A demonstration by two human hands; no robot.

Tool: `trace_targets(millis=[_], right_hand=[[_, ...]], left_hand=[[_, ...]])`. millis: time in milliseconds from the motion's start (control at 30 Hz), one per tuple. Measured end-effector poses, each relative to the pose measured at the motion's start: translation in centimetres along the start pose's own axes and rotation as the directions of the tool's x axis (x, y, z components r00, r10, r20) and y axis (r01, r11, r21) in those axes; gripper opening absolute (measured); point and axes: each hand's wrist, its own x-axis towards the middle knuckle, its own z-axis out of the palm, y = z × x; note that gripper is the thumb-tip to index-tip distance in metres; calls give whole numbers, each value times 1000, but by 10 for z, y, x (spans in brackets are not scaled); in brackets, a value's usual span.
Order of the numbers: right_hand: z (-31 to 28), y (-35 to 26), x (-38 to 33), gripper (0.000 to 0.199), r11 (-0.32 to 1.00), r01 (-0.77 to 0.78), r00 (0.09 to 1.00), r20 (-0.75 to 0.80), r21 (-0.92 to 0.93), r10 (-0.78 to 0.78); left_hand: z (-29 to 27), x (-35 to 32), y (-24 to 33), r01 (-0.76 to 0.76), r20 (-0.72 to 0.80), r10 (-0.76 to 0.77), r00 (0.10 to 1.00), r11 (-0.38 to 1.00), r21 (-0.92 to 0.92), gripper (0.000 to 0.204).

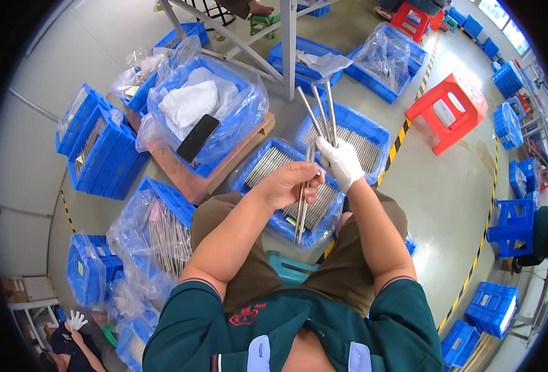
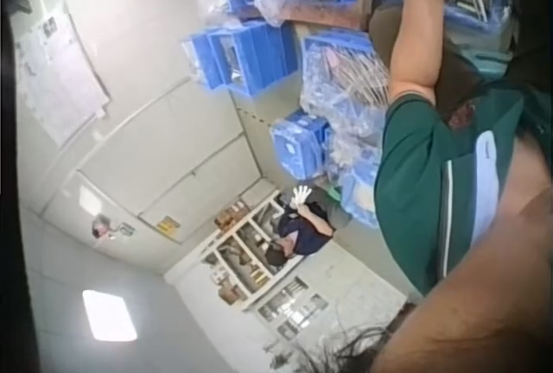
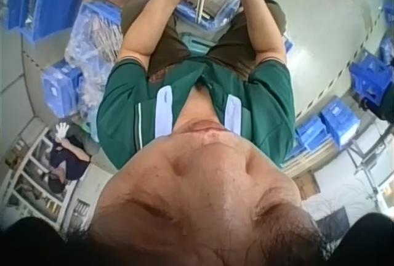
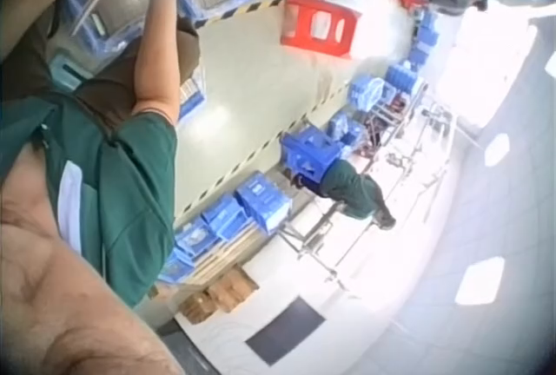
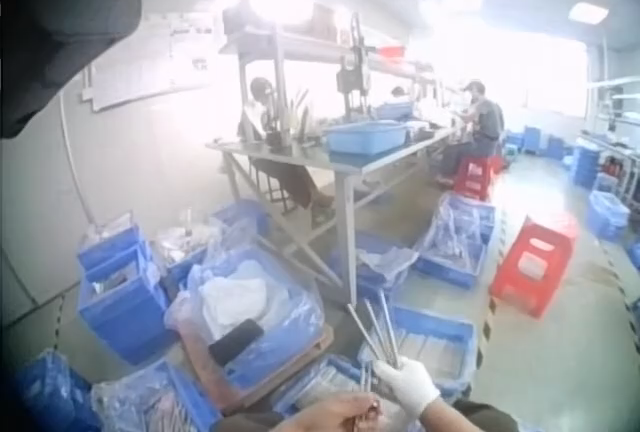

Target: The recorder is inspecting thin metal rods, checking them with a small cylindrical gauge and sorting them into different blue bins.

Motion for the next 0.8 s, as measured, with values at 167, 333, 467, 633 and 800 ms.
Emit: trace_targets(millis=[167, 333, 467, 633, 800], right_hand=[[0, 8, -8, 35, 988, 27, 1000, -12, -151, -29], [-2, 14, -21, 31, 978, -15, 993, 108, -208, 38], [0, 24, -18, 32, 945, 19, 992, 120, -325, 21], [4, 22, -18, 22, 935, 112, 993, 66, -338, -95], [8, 26, -11, 19, 992, 70, 997, -18, -104, -72]], left_hand=[[-32, 6, 21, -371, -426, 331, 842, 928, -12, 25], [-45, 12, 34, -563, -496, 456, 739, 822, -84, 29], [-44, 15, 30, -568, -469, 454, 758, 813, -131, 29], [-39, 21, 22, -515, -455, 427, 782, 853, -86, 30], [-20, 30, 3, -399, -407, 352, 843, 917, -32, 32]])
